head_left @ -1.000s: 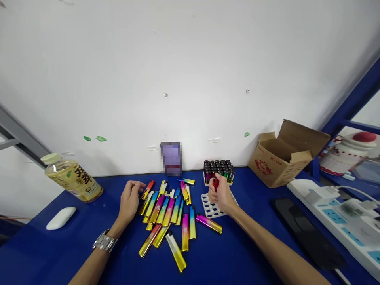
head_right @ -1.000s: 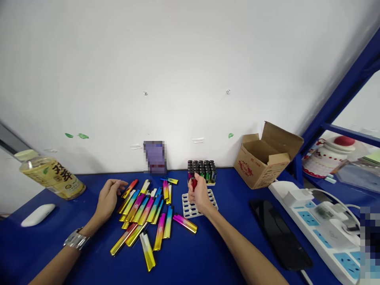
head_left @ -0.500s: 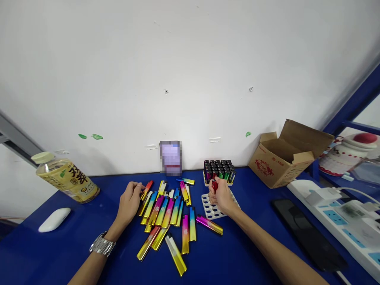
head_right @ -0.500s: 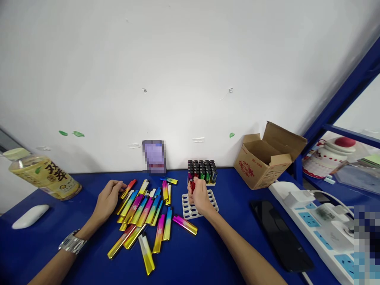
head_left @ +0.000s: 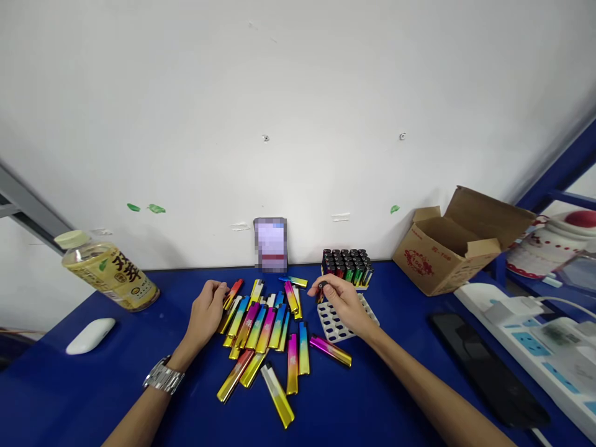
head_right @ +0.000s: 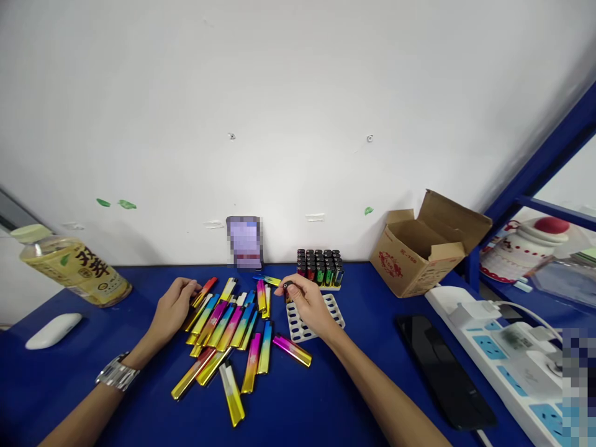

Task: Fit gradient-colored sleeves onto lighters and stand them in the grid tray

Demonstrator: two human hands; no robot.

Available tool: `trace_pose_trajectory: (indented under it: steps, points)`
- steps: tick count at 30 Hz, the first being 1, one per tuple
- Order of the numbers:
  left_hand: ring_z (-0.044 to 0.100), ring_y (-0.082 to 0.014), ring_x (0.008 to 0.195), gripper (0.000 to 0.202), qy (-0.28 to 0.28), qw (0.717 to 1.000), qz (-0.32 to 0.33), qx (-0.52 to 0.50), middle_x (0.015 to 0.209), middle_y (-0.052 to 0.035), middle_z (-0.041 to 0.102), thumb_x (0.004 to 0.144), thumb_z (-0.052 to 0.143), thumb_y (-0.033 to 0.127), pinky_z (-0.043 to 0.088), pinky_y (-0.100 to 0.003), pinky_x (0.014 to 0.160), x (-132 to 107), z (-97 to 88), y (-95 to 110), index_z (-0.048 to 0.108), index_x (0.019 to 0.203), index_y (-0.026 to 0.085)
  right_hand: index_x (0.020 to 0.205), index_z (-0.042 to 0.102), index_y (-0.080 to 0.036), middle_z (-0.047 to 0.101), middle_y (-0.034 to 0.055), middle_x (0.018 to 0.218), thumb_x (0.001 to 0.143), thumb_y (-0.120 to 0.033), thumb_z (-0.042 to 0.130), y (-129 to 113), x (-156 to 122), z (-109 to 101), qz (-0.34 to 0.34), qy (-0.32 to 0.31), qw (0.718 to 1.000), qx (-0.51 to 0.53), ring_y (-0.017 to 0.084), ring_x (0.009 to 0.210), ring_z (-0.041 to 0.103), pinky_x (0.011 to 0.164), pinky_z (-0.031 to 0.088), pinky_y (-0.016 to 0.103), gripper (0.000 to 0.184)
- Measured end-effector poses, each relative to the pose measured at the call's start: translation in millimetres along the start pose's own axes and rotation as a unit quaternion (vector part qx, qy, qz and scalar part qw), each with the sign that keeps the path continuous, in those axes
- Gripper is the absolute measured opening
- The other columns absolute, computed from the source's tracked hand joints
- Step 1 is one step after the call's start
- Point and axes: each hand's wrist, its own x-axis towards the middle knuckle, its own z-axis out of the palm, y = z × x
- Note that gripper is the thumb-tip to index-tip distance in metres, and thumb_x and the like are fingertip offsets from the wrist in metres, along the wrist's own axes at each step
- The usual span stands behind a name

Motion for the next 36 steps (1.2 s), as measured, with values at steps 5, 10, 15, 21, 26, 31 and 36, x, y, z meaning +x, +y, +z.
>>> trace_pose_trajectory:
  steps: [5,10,15,21,26,31,36]
  points:
    - [0.062,-0.0228,0.079,0.03,0.003,1.0,0.003,0.003,0.078,-0.0025,0.067,0.083,0.037,0.048,0.045,-0.032,0.068,-0.4,-0.1,0.9,0.053,0.079,0.023,0.081,0.062,-0.018,0.065,0.0045,0.072,0.089,-0.047,0.05,1.6,-1.6,2.5,0.024,0.028,0.998,0.042,0.017,0.066,0.06,0.063,0.048,0.03,0.032]
    - [0.062,-0.0231,0.079,0.03,-0.001,1.0,0.004,0.006,0.077,-0.0025,0.066,0.083,0.037,0.048,0.045,-0.032,0.069,0.0,0.1,0.1,0.053,0.079,0.023,0.079,0.063,-0.018,0.067,0.005,0.07,0.085,-0.047,0.055,3.9,-3.1,1.2,0.048,0.069,0.994,0.068,0.019,0.065,0.062,0.062,0.05,0.031,0.031]
    - [0.062,-0.0232,0.08,0.03,0.001,1.0,0.011,0.004,0.077,-0.0018,0.066,0.083,0.037,0.049,0.045,-0.033,0.072,0.3,1.0,-1.4,0.053,0.08,0.024,0.074,0.066,-0.018,0.068,0.0058,0.068,0.082,-0.039,0.056,8.6,-6.1,1.8,0.077,0.101,0.988,0.086,0.02,0.065,0.062,0.06,0.049,0.032,0.025]
    - [0.062,-0.0233,0.082,0.03,-0.001,1.0,0.011,0.004,0.08,-0.0029,0.067,0.084,0.036,0.049,0.045,-0.033,0.072,-0.1,0.5,-0.4,0.052,0.08,0.023,0.074,0.064,-0.019,0.067,0.0059,0.079,0.07,-0.018,0.05,6.1,-3.3,3.4,0.041,0.168,0.983,0.067,0.022,0.078,0.062,0.071,0.049,0.035,0.015]
    - [0.062,-0.0236,0.082,0.031,-0.002,1.0,0.012,-0.002,0.081,-0.0035,0.067,0.084,0.035,0.049,0.045,-0.034,0.073,-0.8,0.1,1.6,0.052,0.08,0.023,0.075,0.053,-0.021,0.055,0.003,0.072,0.077,-0.023,0.05,-23.7,-12.8,5.9,-0.062,0.206,0.947,-0.238,0.019,0.07,0.052,0.066,0.041,0.031,0.004]
    - [0.062,-0.0234,0.082,0.031,-0.002,1.0,0.015,0.007,0.079,-0.003,0.066,0.084,0.035,0.049,0.046,-0.034,0.074,-1.5,0.1,1.8,0.052,0.08,0.023,0.071,0.059,-0.018,0.062,0.0088,0.068,0.073,-0.026,0.058,-47.0,-43.4,23.9,0.034,-0.122,0.809,-0.574,0.02,0.057,0.055,0.05,0.032,0.028,0.008]
    - [0.062,-0.0231,0.078,0.03,0.004,1.0,0.017,0.015,0.076,-0.0024,0.066,0.084,0.035,0.049,0.046,-0.033,0.071,-1.5,-0.3,3.3,0.051,0.078,0.024,0.081,0.063,-0.014,0.066,0.0149,0.082,0.067,-0.014,0.06,-47.9,-56.4,34.8,0.068,-0.222,0.741,-0.63,0.027,0.076,0.062,0.054,0.043,0.03,0.014]
